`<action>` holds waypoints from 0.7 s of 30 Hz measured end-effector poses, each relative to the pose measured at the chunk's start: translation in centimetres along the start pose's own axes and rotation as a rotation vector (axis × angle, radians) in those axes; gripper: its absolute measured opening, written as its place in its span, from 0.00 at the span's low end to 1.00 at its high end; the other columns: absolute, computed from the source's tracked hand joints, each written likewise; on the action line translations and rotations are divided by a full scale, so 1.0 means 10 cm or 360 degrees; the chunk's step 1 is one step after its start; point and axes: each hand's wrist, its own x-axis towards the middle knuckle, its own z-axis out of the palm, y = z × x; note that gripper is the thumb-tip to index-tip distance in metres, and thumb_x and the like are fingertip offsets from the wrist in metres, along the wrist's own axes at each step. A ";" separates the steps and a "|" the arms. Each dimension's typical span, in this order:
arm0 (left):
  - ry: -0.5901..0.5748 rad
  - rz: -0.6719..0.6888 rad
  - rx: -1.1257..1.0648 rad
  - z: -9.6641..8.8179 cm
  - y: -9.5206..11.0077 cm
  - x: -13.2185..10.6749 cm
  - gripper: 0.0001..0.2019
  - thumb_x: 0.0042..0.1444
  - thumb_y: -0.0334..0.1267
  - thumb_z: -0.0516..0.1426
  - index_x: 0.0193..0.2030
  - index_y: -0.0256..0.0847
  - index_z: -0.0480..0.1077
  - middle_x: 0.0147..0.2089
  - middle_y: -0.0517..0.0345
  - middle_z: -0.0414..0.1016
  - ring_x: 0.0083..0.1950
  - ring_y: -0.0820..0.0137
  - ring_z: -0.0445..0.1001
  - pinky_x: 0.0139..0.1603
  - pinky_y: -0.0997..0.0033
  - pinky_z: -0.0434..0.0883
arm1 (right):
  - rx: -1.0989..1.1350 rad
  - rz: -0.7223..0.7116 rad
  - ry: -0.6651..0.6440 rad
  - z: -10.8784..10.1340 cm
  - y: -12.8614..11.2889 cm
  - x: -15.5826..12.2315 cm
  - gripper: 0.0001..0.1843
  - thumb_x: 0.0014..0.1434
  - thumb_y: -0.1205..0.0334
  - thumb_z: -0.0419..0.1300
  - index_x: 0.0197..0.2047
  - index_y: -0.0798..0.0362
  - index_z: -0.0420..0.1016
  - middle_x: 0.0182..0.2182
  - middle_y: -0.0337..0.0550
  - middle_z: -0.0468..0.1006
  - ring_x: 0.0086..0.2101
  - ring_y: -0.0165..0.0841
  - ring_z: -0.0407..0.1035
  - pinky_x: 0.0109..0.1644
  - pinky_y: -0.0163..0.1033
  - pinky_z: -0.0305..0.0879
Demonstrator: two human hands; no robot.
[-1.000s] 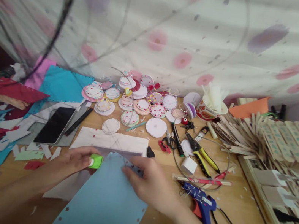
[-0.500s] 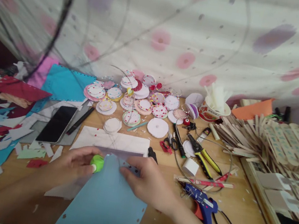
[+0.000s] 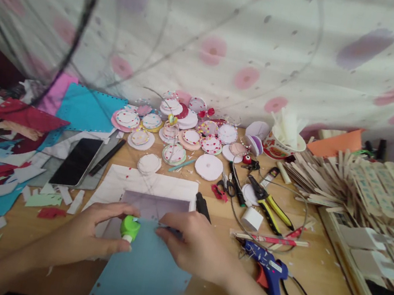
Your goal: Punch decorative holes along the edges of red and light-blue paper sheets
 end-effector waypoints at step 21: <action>0.0036 0.0114 0.0167 0.02 -0.01 0.02 0.16 0.52 0.46 0.61 0.45 0.41 0.72 0.43 0.54 0.78 0.45 0.62 0.74 0.44 0.69 0.69 | 0.0001 -0.0007 -0.0015 0.03 0.02 0.04 0.14 0.64 0.61 0.51 0.30 0.55 0.72 0.23 0.37 0.71 0.26 0.26 0.62 0.30 0.31 0.55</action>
